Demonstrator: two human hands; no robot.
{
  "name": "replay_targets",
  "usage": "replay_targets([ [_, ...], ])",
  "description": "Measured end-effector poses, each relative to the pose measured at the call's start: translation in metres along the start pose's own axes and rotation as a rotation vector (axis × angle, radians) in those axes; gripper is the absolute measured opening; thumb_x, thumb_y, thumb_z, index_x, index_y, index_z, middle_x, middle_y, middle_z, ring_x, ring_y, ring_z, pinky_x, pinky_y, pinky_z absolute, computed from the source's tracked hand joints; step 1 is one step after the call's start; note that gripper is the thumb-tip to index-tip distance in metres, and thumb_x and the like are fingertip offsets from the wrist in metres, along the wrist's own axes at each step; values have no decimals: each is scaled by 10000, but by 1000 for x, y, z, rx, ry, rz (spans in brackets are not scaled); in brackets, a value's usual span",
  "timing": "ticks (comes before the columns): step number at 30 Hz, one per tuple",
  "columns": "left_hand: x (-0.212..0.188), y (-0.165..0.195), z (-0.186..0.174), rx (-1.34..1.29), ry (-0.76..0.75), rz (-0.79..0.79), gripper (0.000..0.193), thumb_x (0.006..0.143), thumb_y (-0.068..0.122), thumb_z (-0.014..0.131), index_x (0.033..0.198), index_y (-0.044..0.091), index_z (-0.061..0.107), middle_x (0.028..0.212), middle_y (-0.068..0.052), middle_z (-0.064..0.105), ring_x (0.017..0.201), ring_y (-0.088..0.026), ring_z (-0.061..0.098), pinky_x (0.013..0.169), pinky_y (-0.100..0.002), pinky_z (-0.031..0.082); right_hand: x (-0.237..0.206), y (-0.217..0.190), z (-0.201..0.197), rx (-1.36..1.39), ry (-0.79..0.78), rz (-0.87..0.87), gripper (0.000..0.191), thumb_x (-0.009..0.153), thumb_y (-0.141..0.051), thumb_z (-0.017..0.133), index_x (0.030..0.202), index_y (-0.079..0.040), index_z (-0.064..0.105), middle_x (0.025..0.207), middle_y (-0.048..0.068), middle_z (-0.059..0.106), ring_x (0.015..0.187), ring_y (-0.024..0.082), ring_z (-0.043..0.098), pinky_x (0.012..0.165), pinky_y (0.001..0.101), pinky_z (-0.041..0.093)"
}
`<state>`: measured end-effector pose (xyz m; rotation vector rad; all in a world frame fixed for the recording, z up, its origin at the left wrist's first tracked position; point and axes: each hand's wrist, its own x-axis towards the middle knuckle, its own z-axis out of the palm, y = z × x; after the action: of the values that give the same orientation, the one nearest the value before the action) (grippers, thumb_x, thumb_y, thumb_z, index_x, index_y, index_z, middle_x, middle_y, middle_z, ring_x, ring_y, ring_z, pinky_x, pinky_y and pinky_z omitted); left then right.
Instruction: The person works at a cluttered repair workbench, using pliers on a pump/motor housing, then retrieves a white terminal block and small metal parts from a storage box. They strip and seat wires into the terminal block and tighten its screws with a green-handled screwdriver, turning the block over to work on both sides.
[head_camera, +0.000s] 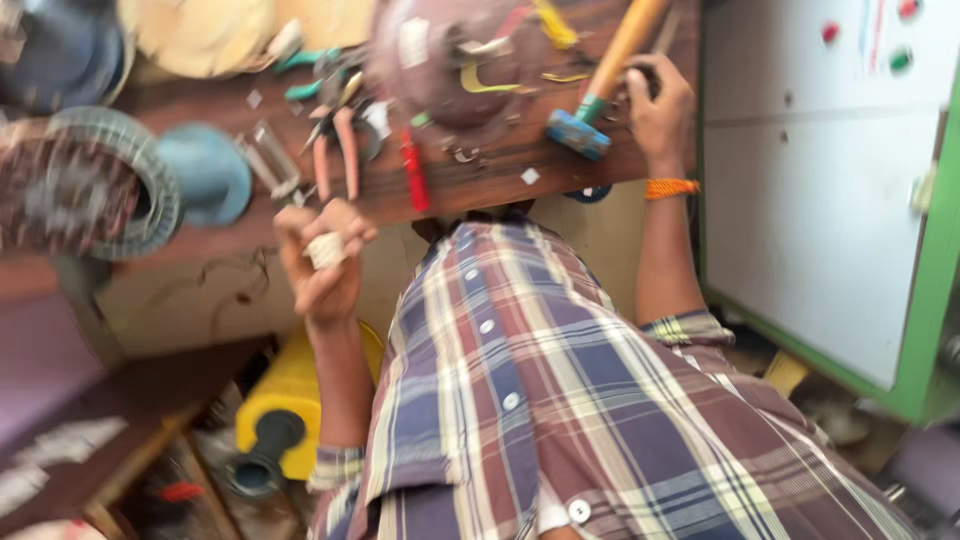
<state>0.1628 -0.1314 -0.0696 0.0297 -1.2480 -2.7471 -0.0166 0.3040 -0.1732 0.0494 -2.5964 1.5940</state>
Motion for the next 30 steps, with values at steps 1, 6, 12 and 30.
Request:
replay_targets([
  [1, 1, -1, 0, -85, -56, 44, 485, 913, 211, 835, 1245, 119, 495, 974, -69, 658, 991, -192, 604, 942, -382, 502, 1, 6, -3, 96, 0, 45, 98, 1060, -43, 602, 1108, 5, 671, 900, 65, 698, 797, 118, 689, 715, 269, 563],
  [6, 0, -3, -3, 205, 63, 47, 637, 878, 324, 894, 1351, 191, 489, 1008, -19, 658, 1168, -213, 579, 1022, -403, 512, -6, 30, -30, 113, 119, 72, 80, 1083, -23, 594, 1089, 25, 658, 920, 55, 728, 776, 108, 692, 693, 263, 564],
  [12, 11, -6, 10, 248, 68, -2, 534, 891, 285, 888, 1274, 150, 542, 1120, -62, 656, 1165, -238, 604, 971, -364, 540, -15, 41, -44, 197, 187, 170, 102, 1092, -45, 586, 1083, 22, 663, 890, 73, 707, 763, 131, 679, 683, 276, 556],
  [30, -11, -13, 38, 411, 160, 23, 339, 898, 52, 770, 1175, 77, 577, 1246, -98, 683, 1050, -121, 627, 924, -281, 515, 63, -64, 107, -204, 22, -196, 351, 890, -81, 669, 1239, -40, 655, 1175, 172, 664, 1069, 349, 657, 953, 447, 541],
])
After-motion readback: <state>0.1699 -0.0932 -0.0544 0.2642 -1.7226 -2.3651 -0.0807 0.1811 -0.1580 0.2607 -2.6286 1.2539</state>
